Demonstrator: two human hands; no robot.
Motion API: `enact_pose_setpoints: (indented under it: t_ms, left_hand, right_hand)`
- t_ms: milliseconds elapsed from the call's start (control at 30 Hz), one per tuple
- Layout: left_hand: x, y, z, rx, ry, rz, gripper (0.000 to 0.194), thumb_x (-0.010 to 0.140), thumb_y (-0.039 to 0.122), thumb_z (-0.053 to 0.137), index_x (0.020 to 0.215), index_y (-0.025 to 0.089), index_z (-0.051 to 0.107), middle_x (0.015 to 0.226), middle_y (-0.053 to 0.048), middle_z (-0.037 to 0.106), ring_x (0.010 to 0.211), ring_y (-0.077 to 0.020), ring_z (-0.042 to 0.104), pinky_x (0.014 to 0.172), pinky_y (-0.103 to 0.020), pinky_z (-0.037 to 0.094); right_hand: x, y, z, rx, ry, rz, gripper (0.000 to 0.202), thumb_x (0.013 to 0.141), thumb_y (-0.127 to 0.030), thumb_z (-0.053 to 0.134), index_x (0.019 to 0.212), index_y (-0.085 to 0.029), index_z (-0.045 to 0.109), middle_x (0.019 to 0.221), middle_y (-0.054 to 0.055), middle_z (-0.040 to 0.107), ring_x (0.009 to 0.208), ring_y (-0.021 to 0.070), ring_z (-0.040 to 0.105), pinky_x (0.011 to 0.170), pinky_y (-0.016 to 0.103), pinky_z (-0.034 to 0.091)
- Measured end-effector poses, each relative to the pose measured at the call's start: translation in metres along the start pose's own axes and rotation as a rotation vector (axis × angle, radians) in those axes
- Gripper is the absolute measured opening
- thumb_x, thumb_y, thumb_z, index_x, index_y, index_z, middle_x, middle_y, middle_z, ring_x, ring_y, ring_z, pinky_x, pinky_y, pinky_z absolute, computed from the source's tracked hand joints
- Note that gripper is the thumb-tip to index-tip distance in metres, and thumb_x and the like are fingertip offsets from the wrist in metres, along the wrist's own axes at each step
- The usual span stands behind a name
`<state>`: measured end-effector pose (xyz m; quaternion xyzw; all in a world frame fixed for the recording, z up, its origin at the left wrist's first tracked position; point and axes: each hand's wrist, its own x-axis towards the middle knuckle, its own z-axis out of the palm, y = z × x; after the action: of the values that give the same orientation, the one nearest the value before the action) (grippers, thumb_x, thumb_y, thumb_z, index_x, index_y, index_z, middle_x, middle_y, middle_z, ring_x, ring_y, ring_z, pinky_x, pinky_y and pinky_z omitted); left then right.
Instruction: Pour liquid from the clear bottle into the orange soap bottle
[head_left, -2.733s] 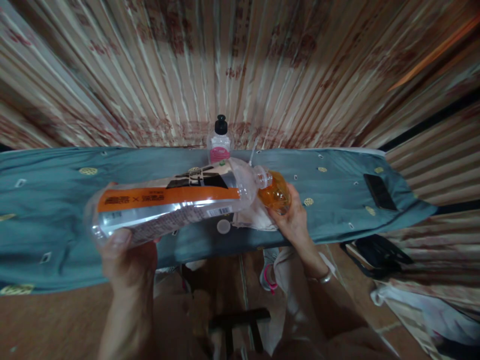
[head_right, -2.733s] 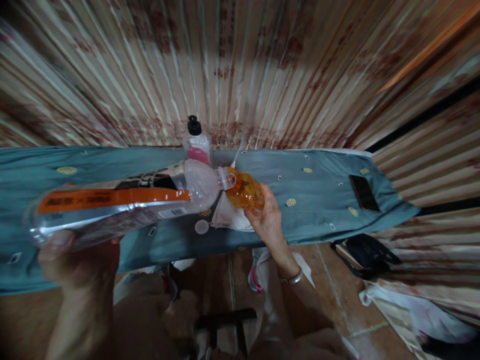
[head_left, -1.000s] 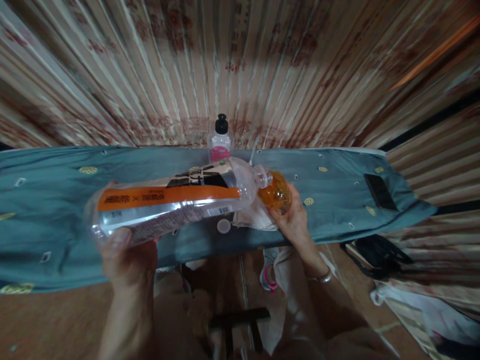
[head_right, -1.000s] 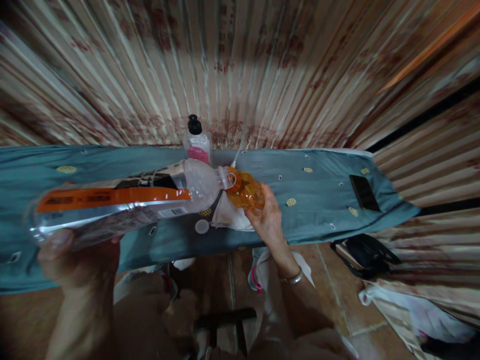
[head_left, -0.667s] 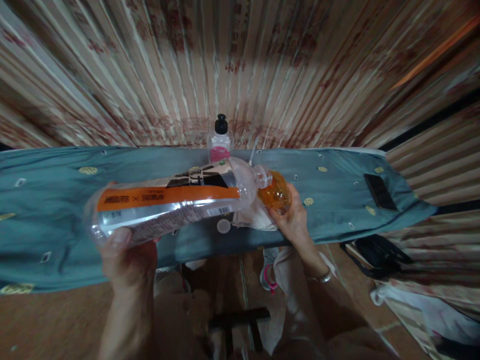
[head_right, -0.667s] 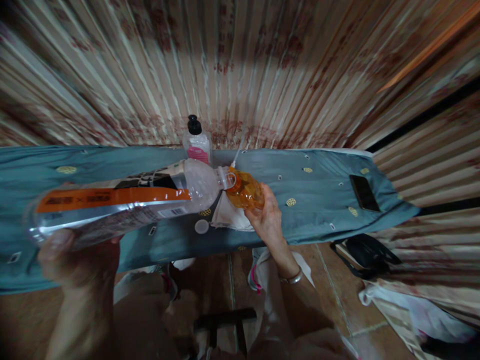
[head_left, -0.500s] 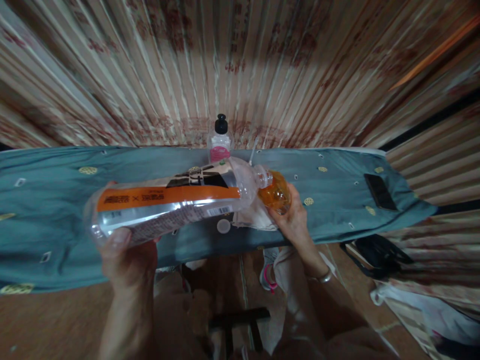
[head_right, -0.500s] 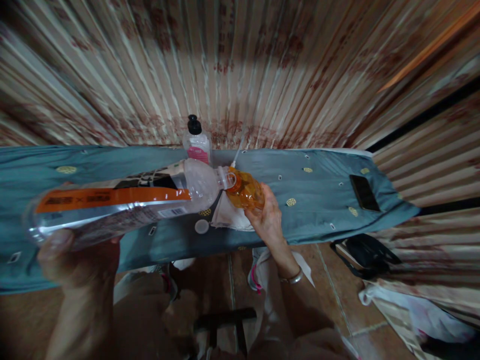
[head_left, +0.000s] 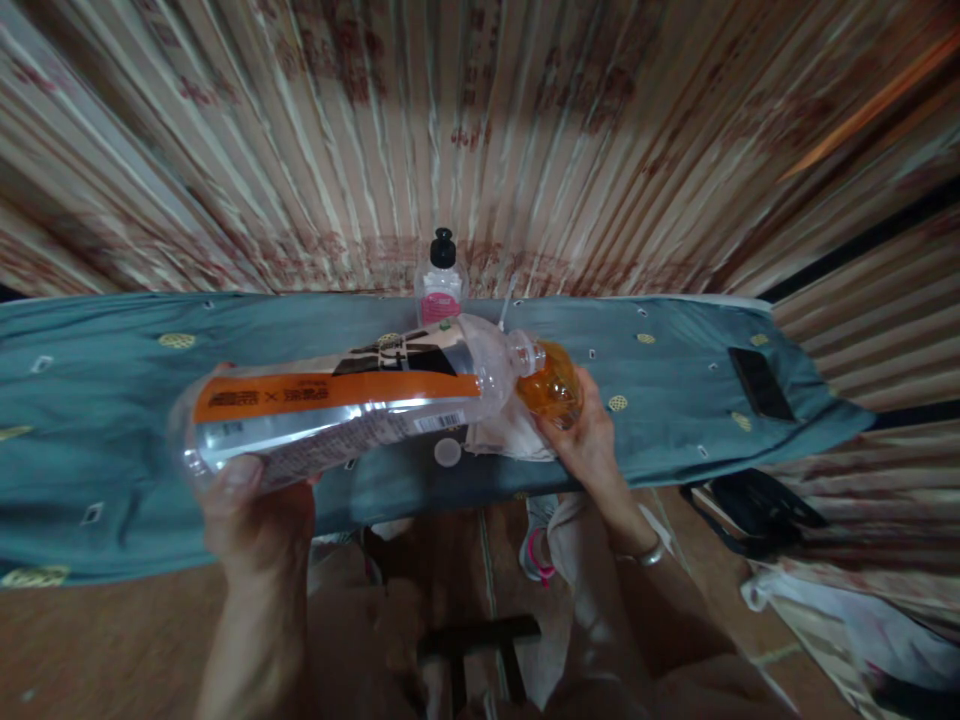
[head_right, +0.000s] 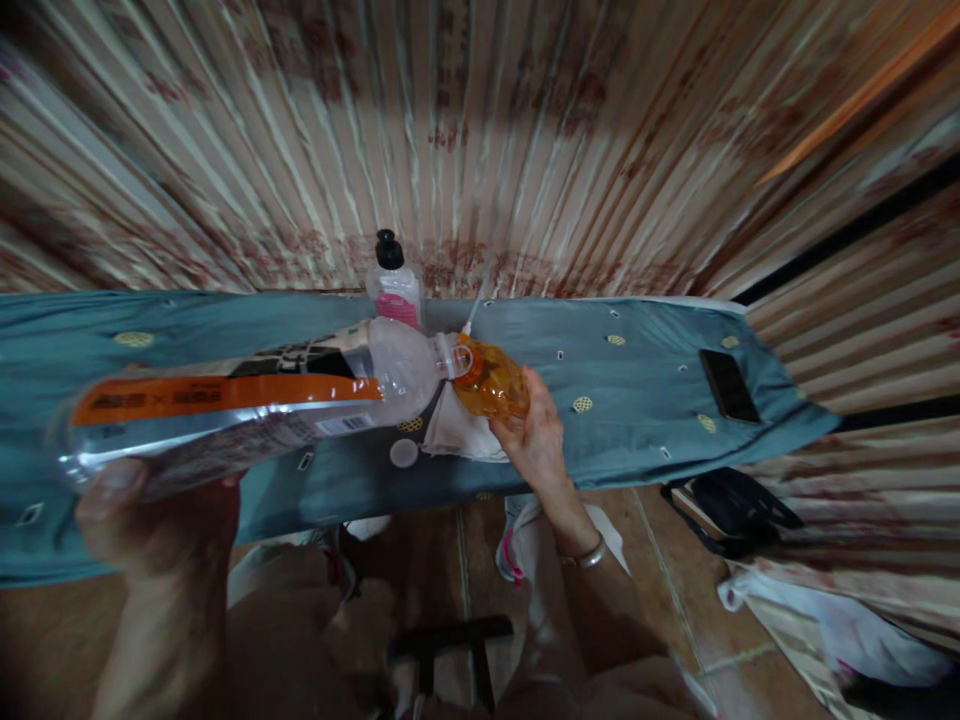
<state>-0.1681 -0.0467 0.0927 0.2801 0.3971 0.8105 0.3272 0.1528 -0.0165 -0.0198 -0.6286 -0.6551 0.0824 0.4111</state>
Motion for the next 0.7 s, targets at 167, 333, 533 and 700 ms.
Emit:
enact_pose_setpoints:
  t_ms: [167, 333, 533, 700]
  left_hand:
    - [-0.0007, 0.0004, -0.0004, 0.01, 0.0, -0.003, 0.064, 0.047, 0.044, 0.09, 0.109, 0.032, 0.079, 0.1, -0.003, 0.073, 0.062, -0.0149, 0.053, 0.035, -0.02, 0.036]
    - [0.0006, -0.0032, -0.0044, 0.028, -0.006, 0.018, 0.06, 0.05, 0.044, 0.087, 0.107, 0.03, 0.078, 0.095, -0.004, 0.072, 0.067, -0.019, 0.059, 0.04, -0.023, 0.036]
    - [0.0013, -0.0026, -0.0029, 0.023, -0.012, 0.031, 0.068, 0.049, 0.043, 0.087, 0.116, 0.033, 0.076, 0.099, -0.003, 0.072, 0.067, -0.0194, 0.059, 0.038, -0.023, 0.034]
    - [0.0013, -0.0008, -0.0001, 0.025, -0.013, 0.028, 0.069, 0.047, 0.046, 0.088, 0.113, 0.03, 0.075, 0.1, -0.005, 0.073, 0.073, -0.021, 0.063, 0.042, -0.023, 0.038]
  right_hand:
    - [0.0, -0.0009, 0.0004, -0.002, 0.009, -0.011, 0.086, 0.083, -0.048, 0.078, 0.159, -0.025, 0.043, 0.151, 0.017, 0.067, 0.137, 0.039, 0.068, 0.113, 0.06, 0.059]
    - [0.0001, 0.0008, 0.0002, -0.02, -0.001, -0.014, 0.089, 0.083, -0.048, 0.078, 0.161, -0.026, 0.041, 0.151, 0.016, 0.067, 0.138, 0.0389, 0.067, 0.113, 0.06, 0.059]
    - [0.0003, 0.0026, -0.0006, -0.034, -0.009, -0.03, 0.089, 0.083, -0.048, 0.078, 0.16, -0.024, 0.042, 0.151, 0.017, 0.067, 0.136, 0.0398, 0.068, 0.111, 0.061, 0.061]
    - [0.0, 0.0017, 0.0, -0.05, 0.014, -0.045, 0.088, 0.083, -0.048, 0.079, 0.16, -0.025, 0.043, 0.149, 0.016, 0.069, 0.132, 0.0389, 0.071, 0.108, 0.059, 0.063]
